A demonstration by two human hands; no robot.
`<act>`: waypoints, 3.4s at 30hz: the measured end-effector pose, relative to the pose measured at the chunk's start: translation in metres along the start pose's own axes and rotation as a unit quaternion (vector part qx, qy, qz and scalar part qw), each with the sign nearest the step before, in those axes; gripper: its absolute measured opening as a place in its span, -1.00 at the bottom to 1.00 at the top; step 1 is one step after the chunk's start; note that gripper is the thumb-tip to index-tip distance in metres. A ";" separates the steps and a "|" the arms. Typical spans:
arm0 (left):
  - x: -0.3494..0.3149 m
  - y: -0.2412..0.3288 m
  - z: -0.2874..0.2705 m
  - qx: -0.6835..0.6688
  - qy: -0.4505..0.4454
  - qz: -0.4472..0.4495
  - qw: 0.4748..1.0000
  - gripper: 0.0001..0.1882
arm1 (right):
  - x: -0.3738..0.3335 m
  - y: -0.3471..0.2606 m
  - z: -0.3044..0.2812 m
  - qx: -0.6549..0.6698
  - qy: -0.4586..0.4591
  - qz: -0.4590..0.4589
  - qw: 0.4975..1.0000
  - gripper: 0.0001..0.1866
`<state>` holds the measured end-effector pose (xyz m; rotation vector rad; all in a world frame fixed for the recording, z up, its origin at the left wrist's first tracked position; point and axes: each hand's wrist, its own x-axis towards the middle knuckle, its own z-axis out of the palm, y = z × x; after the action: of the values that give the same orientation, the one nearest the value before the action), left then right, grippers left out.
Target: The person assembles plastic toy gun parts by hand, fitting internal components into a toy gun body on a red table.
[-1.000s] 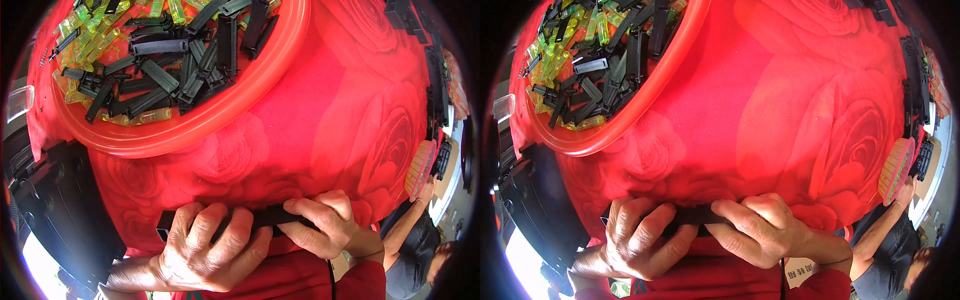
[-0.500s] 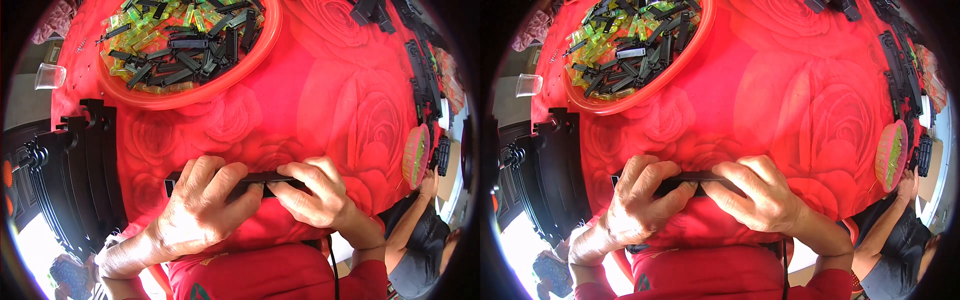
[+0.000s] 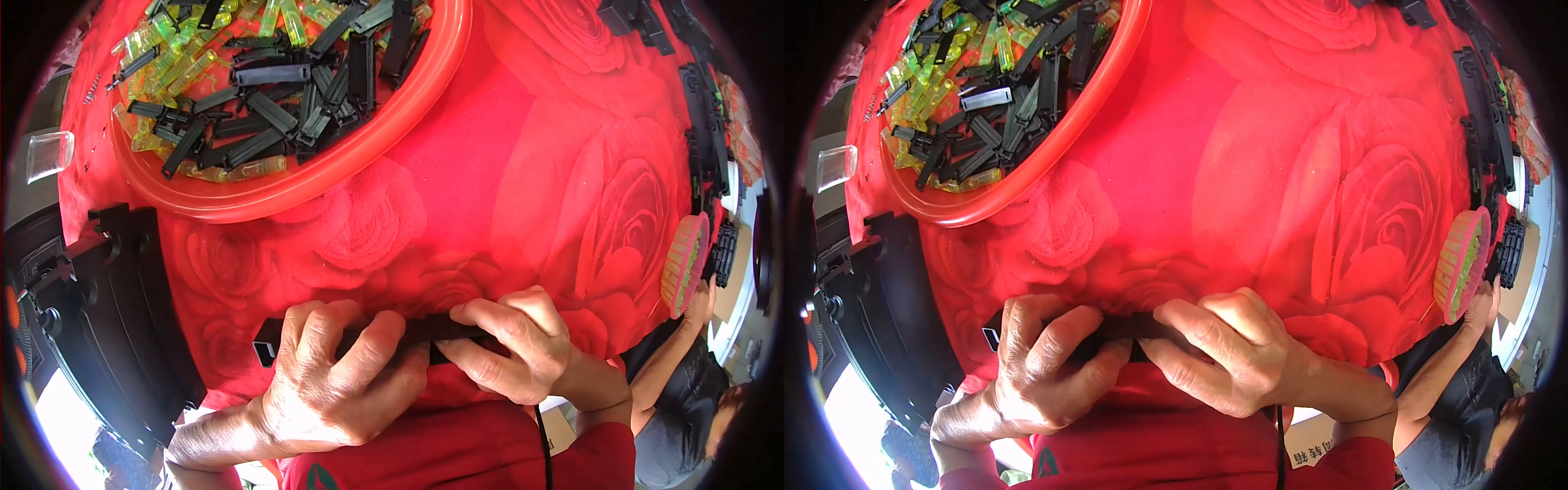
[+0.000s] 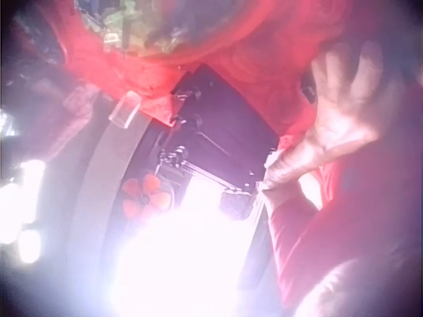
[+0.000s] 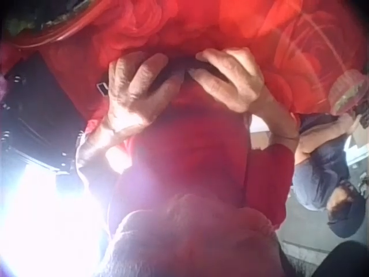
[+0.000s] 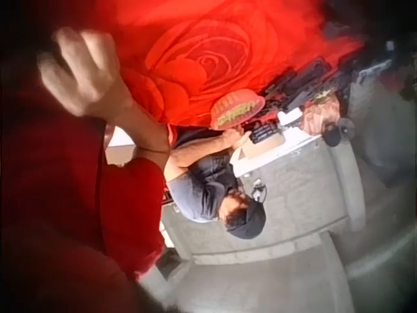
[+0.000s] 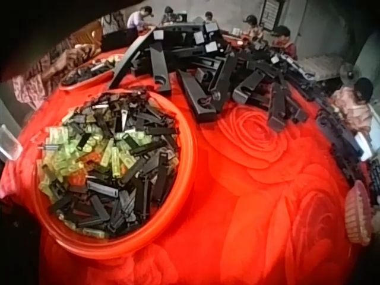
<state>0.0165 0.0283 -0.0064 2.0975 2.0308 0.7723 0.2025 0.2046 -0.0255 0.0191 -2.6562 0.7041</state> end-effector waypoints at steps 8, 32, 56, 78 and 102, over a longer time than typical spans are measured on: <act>-0.001 0.010 -0.008 -0.015 -0.030 -0.053 0.998 -0.62 | -0.004 -0.002 0.007 0.004 0.038 -0.016 0.999 -0.73; 0.000 0.137 -0.064 -0.626 0.018 0.094 0.774 -0.81 | -0.027 -0.032 0.007 -0.040 0.094 -0.034 0.994 -0.73; 0.002 0.164 -0.083 -0.717 -0.112 0.136 0.675 -0.79 | -0.024 -0.031 0.004 -0.055 0.092 -0.073 0.992 -0.71; 0.017 0.005 -0.035 -0.075 -0.002 -0.129 0.989 -0.69 | 0.031 0.008 -0.011 0.014 0.007 -0.110 0.994 -0.78; 0.038 0.000 -0.026 -0.235 -0.138 -0.236 0.933 -0.70 | 0.017 0.020 -0.007 0.080 -0.031 -0.068 0.994 -0.81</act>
<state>0.0036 0.0579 0.0260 1.3058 1.8482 0.7333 0.1866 0.2270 -0.0234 0.2685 -2.6191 0.8817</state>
